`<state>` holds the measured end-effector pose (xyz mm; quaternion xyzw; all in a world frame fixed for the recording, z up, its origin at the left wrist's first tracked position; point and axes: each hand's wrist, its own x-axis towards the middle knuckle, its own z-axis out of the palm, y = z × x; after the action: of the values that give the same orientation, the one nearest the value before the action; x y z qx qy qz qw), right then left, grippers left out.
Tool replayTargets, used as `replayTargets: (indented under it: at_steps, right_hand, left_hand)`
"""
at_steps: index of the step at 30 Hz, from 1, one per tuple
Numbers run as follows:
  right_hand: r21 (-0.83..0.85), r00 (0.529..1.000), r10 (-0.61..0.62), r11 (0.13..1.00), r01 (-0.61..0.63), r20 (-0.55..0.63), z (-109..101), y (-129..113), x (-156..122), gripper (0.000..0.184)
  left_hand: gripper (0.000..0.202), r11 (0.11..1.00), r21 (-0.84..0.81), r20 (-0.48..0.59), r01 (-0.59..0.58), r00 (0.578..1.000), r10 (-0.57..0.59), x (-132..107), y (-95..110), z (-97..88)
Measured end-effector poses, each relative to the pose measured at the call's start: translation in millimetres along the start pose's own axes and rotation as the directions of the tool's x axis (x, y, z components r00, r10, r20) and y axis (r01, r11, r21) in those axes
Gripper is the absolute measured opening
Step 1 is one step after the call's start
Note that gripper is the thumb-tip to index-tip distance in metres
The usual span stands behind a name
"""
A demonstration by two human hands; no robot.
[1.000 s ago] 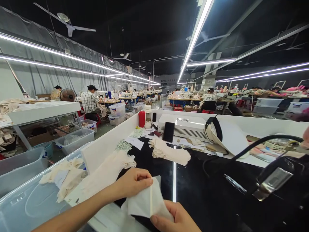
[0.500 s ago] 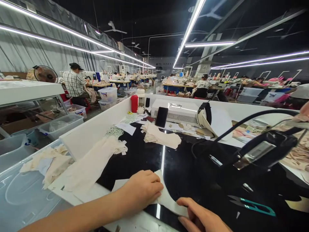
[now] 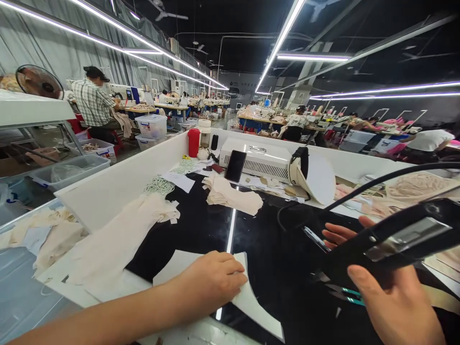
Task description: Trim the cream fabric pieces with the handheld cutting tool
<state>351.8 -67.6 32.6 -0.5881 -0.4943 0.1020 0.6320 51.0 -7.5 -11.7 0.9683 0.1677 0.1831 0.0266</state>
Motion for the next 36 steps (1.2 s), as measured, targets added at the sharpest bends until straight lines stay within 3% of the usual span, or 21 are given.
replayTargets:
  at_steps: [3,8,14,20,29,36]
  right_hand:
    - [0.187,0.994,0.094,0.979,-0.083,-0.052,18,-15,4,0.076]
    - [0.305,1.000,0.024,0.952,-0.019,-0.015,40,-28,4,0.083]
    - [0.296,0.997,-0.011,0.955,0.032,-0.073,75,-41,0,0.048]
    - [0.497,1.000,-0.022,0.867,0.016,0.005,106,-36,2,0.040]
    - [0.611,0.997,-0.050,0.792,0.004,0.058,123,-29,0,0.041]
    - [0.626,0.995,-0.049,0.780,-0.017,0.087,127,-36,-1,0.043]
  left_hand:
    - [0.006,0.999,0.040,-0.018,0.002,1.000,-0.001,4,1,4.9]
    - [0.014,0.993,0.119,-0.039,0.006,0.999,-0.002,9,4,13.3]
    - [0.023,0.980,0.198,-0.096,0.000,0.995,0.019,6,6,23.9]
    - [0.028,0.972,0.235,-0.156,0.000,0.987,0.037,3,12,30.8]
    - [0.029,0.967,0.255,-0.177,0.011,0.984,0.035,1,16,34.3]
    - [0.028,0.969,0.246,-0.175,0.014,0.984,0.030,2,17,30.6]
